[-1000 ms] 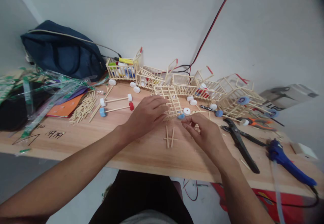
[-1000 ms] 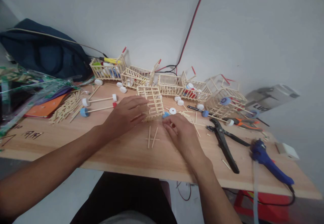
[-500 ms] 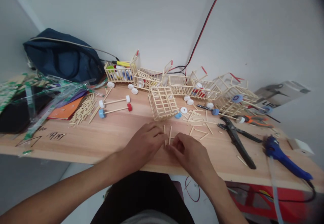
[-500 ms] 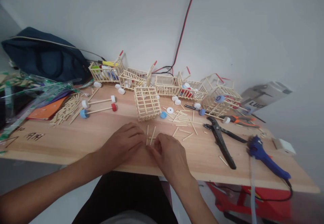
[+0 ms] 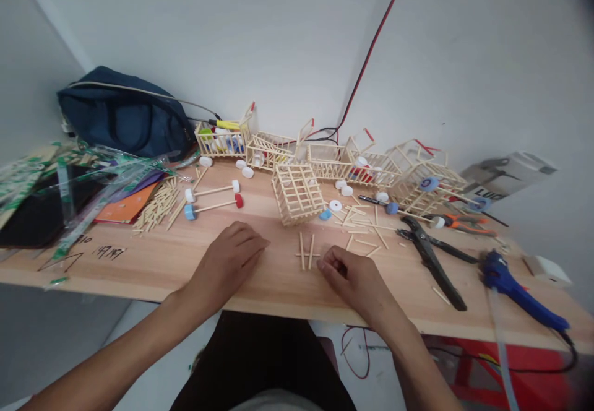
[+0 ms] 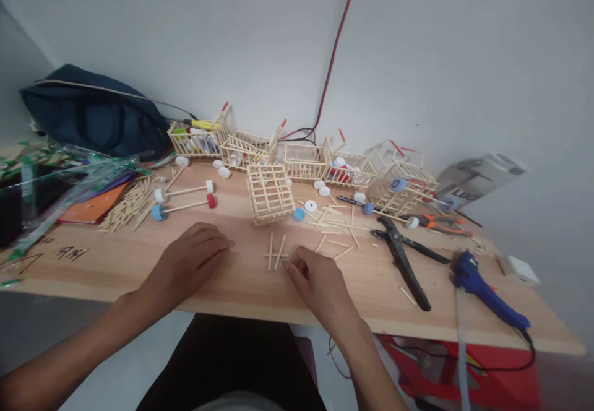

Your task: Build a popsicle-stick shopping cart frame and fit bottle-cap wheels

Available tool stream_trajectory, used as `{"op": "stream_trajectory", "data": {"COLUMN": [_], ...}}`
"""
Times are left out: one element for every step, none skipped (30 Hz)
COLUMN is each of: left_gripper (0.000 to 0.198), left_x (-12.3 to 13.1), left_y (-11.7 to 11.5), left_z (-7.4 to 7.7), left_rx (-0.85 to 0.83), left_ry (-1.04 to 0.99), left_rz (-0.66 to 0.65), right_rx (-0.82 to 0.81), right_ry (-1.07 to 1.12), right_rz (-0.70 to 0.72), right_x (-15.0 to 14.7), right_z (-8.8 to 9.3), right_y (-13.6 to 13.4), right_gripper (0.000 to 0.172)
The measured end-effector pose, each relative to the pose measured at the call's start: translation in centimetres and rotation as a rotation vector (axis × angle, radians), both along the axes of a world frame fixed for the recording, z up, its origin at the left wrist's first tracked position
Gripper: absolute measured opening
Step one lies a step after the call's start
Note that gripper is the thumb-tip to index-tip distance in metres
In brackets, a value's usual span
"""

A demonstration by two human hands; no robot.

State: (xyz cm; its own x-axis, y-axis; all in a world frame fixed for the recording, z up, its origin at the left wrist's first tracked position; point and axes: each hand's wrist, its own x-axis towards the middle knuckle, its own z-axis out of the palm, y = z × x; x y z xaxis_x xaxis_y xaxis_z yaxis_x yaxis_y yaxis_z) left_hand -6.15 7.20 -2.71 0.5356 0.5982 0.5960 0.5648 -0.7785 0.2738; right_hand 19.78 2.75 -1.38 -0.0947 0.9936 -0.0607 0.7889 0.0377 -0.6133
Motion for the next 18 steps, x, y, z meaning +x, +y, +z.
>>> {"op": "stream_trajectory", "data": {"left_gripper": [0.016, 0.016, 0.016, 0.016, 0.015, 0.015, 0.015, 0.014, 0.014, 0.015, 0.015, 0.014, 0.014, 0.013, 0.013, 0.013, 0.013, 0.014], "left_x": [-0.2, -0.3, -0.3, -0.1, 0.2, 0.6, 1.0, 1.5, 1.9, 2.3, 2.7, 3.0, 3.3, 3.6, 3.8, 4.0, 4.1, 4.3], "left_y": [-0.1, -0.1, -0.2, -0.4, -0.4, -0.5, -0.6, -0.6, -0.7, -0.7, -0.7, -0.7, -0.8, -0.8, -0.9, -0.9, -0.9, -1.0], "left_z": [0.0, 0.0, 0.0, 0.1, 0.2, 0.3, 0.5, 0.6, 0.7, 0.7, 0.7, 0.7, 0.6, 0.6, 0.5, 0.4, 0.4, 0.3], "left_rx": [-0.005, -0.007, -0.003, 0.006, 0.02, 0.038, 0.053, 0.064, 0.073, 0.079, 0.083, 0.082, 0.077, 0.067, 0.056, 0.043, 0.03, 0.023], "left_ry": [0.0, 0.003, 0.009, 0.015, 0.02, 0.023, 0.026, 0.031, 0.037, 0.044, 0.053, 0.062, 0.07, 0.077, 0.08, 0.082, 0.082, 0.079], "left_rz": [0.007, 0.006, -0.001, -0.013, -0.028, -0.043, -0.056, -0.07, -0.079, -0.088, -0.097, -0.104, -0.11, -0.112, -0.112, -0.109, -0.102, -0.097], "right_rx": [0.001, 0.003, 0.007, 0.013, 0.021, 0.029, 0.038, 0.043, 0.049, 0.055, 0.061, 0.069, 0.077, 0.083, 0.087, 0.089, 0.088, 0.087], "right_ry": [0.004, 0.008, 0.011, 0.013, 0.009, 0.003, -0.007, -0.019, -0.031, -0.04, -0.045, -0.045, -0.042, -0.034, -0.025, -0.016, -0.008, -0.004], "right_rz": [-0.011, -0.026, -0.039, -0.055, -0.072, -0.085, -0.099, -0.109, -0.116, -0.118, -0.117, -0.114, -0.11, -0.105, -0.101, -0.098, -0.095, -0.095], "right_x": [-0.1, -0.2, -0.4, -0.6, -0.8, -1.0, -1.2, -1.3, -1.4, -1.4, -1.3, -1.3, -1.2, -1.1, -1.0, -0.9, -0.9, -0.9], "right_z": [0.0, 0.0, 0.0, 0.0, 0.1, 0.1, 0.1, 0.1, 0.1, 0.1, 0.1, 0.1, 0.0, 0.0, -0.1, -0.1, -0.2, -0.2], "right_y": [0.0, -0.1, -0.2, -0.2, -0.3, -0.4, -0.5, -0.5, -0.5, -0.5, -0.4, -0.4, -0.4, -0.4, -0.5, -0.5, -0.5, -0.6], "right_gripper": [0.025, 0.025, 0.025, 0.024, 0.024, 0.023, 0.023, 0.023, 0.022, 0.02, 0.018, 0.017, 0.016, 0.016, 0.016, 0.016, 0.016, 0.015]}}
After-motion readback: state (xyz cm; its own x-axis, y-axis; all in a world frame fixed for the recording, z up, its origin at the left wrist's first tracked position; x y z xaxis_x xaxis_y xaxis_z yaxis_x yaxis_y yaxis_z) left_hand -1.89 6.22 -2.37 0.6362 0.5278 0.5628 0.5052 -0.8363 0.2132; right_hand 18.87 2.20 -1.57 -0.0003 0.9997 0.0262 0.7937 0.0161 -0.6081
